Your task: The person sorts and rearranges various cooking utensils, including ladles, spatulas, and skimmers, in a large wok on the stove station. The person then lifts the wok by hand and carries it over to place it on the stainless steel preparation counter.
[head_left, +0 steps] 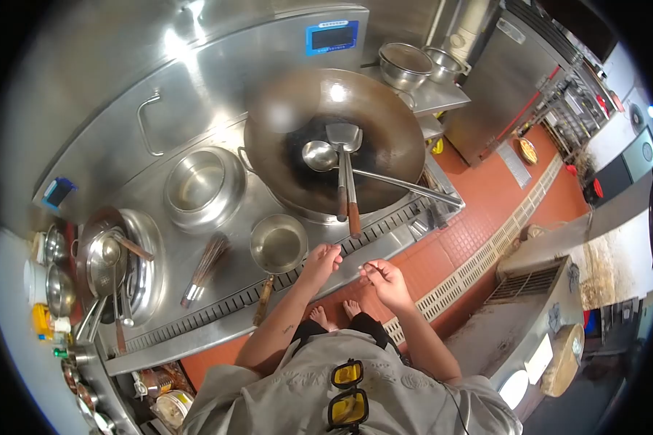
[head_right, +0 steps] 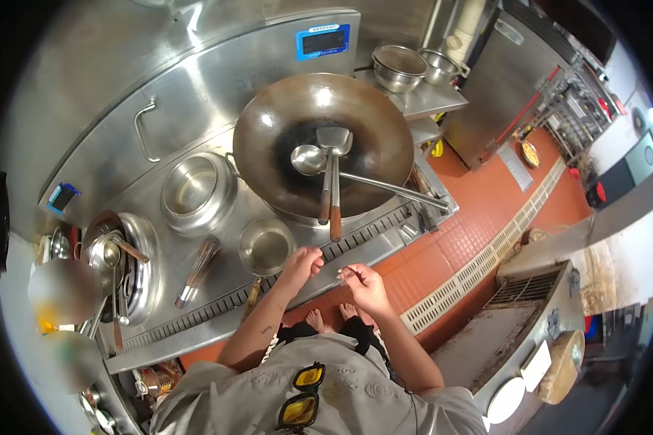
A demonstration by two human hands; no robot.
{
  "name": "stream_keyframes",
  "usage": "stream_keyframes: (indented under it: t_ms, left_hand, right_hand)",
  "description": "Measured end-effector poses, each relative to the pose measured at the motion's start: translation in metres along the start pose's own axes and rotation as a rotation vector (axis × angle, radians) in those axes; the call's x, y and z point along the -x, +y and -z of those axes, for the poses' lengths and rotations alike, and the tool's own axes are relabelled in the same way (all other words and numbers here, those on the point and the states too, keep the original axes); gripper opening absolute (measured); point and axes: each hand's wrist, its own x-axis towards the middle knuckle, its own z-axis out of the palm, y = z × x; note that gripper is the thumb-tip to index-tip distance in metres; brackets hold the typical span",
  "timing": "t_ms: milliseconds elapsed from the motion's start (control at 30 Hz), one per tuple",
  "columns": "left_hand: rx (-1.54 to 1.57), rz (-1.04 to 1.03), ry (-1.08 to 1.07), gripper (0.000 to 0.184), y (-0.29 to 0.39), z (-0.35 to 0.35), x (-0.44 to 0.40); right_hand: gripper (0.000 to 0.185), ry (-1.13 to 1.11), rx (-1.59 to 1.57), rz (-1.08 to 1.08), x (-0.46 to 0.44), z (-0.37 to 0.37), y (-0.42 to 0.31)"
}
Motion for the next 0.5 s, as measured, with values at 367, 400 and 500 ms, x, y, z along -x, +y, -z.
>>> stream_keyframes:
  t_ms: [367,400,500]
  left_hand:
    - [-0.156,0.001,0.189,0.044,0.04,-0.024,-0.043]
    - [-0.118,0.005,0.202,0.045,0.038,-0.026,-0.049]
    - [-0.14,-0.021,0.245,0.045,0.038,-0.031,-0.058]
  right_hand:
    - [0.06,-1.38,-0.742,0.034,0.031,-0.021,-0.224]
    - [0.061,-1.494,-0.815,0.004,0.04,-0.024,-0.236]
    - [0.066,-1.784,-0.996,-0.087,0.062,-0.032,-0.258]
